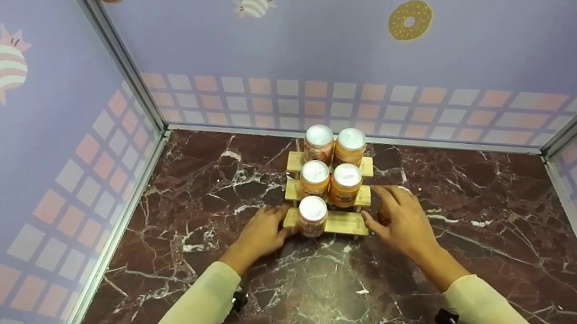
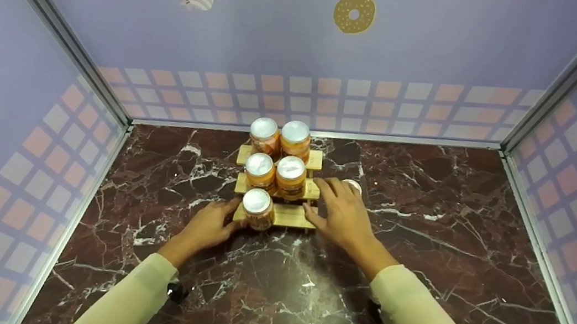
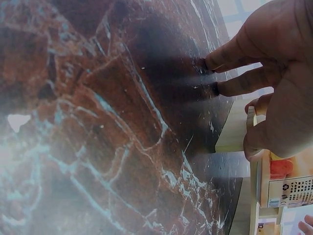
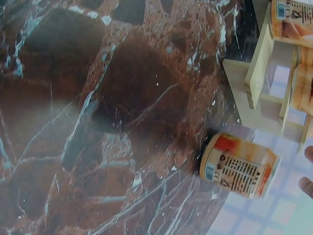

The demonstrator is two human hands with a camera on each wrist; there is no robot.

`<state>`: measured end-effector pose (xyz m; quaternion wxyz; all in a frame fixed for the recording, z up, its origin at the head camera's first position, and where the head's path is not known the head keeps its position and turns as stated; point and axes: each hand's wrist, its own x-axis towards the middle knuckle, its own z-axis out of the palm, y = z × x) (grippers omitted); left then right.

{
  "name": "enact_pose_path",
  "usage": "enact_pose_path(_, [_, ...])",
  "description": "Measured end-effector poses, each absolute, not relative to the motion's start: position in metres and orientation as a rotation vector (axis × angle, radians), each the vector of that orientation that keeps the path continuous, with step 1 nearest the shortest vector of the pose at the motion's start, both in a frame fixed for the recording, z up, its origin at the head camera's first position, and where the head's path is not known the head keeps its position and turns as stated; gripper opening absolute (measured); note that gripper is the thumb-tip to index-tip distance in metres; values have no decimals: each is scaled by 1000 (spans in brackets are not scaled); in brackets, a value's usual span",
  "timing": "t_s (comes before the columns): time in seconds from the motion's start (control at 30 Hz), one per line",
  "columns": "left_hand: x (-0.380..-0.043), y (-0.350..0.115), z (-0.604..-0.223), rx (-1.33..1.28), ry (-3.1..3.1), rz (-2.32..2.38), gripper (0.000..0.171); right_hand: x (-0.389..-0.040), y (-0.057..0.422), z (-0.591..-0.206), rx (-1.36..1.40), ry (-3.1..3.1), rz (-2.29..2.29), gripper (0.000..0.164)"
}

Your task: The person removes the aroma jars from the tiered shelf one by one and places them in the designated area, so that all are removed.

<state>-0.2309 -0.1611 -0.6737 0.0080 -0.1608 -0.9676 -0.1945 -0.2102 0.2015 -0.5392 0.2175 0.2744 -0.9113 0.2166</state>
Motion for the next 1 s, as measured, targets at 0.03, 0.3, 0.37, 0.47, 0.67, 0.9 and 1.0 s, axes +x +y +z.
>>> enact_pose_path(0.03, [-231,-161,-673,-504,-3027,-606,73,-209,200,-539,771,-2511,600,60])
enact_pose_path(0.3, [-230,-160,-671,-501,-3026,-595,73,-203,188,-543,854,-2473,624,59])
enact_pose_path(0.37, [-231,-160,-672,-506,-3023,-588,72,-201,184,-544,873,-2482,627,60])
enact_pose_path(0.47, [-231,-160,-673,-517,-3012,-575,71,-198,179,-546,887,-2508,625,61])
enact_pose_path(0.67, [-233,-161,-677,-533,-2982,-562,69,-194,170,-548,904,-2556,649,62])
enact_pose_path(0.9, [-232,-161,-677,-524,-2987,-579,71,-191,159,-551,938,-2535,678,62])
enact_pose_path(1.0, [-231,-161,-676,-515,-3002,-588,72,-190,154,-552,941,-2543,688,63])
